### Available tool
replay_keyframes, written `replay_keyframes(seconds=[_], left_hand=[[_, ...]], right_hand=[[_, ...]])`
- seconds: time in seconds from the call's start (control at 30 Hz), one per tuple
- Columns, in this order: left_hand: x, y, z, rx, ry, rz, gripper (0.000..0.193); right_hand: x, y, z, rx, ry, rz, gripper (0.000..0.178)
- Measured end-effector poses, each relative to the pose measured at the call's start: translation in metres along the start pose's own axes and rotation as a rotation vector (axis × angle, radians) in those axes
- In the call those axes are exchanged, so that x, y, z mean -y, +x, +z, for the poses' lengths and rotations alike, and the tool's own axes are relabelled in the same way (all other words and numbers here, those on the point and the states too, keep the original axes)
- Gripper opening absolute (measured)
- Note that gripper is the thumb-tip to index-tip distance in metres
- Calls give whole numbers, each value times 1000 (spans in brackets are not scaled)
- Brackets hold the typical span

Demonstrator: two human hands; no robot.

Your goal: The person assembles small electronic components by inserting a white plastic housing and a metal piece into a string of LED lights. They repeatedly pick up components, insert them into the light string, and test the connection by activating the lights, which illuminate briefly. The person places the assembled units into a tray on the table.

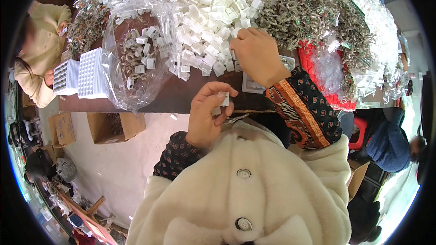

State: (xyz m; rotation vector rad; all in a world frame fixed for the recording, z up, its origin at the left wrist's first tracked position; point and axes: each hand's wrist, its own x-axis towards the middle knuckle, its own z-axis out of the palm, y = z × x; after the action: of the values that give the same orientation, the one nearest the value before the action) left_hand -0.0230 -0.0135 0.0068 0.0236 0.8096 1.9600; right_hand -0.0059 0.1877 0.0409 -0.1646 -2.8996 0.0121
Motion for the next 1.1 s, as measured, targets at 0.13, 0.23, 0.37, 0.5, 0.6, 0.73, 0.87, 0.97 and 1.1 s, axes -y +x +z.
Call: replay_keyframes(seconds=[0.13,0.23,0.37,0.5,0.6,0.73,0.87,0.97,1.1], left_hand=[[-2,0,1,-25,126,149,16],[0,0,5,-78,280,247,31],[7,5,13,41,544,479,32],[8,7,17,79,636,568,25],[10,5,19,57,650,439,22],[7,6,17,49,555,370,22],[5,7,18,4,358,237,24],[8,8,21,-37,340,204,29],[9,10,21,-66,338,185,31]], right_hand=[[0,-11,-23,-178,143,96,6],[3,-29,-44,-19,760,362,9],[18,-51,-56,213,1365,587,15],[19,-64,-61,347,1565,658,18],[16,-68,-61,411,1648,661,18],[-17,-64,-65,391,1320,465,17],[-84,-29,-52,-530,387,487,22],[-117,-12,-37,-502,123,495,22],[-133,-9,-37,-414,281,532,18]])
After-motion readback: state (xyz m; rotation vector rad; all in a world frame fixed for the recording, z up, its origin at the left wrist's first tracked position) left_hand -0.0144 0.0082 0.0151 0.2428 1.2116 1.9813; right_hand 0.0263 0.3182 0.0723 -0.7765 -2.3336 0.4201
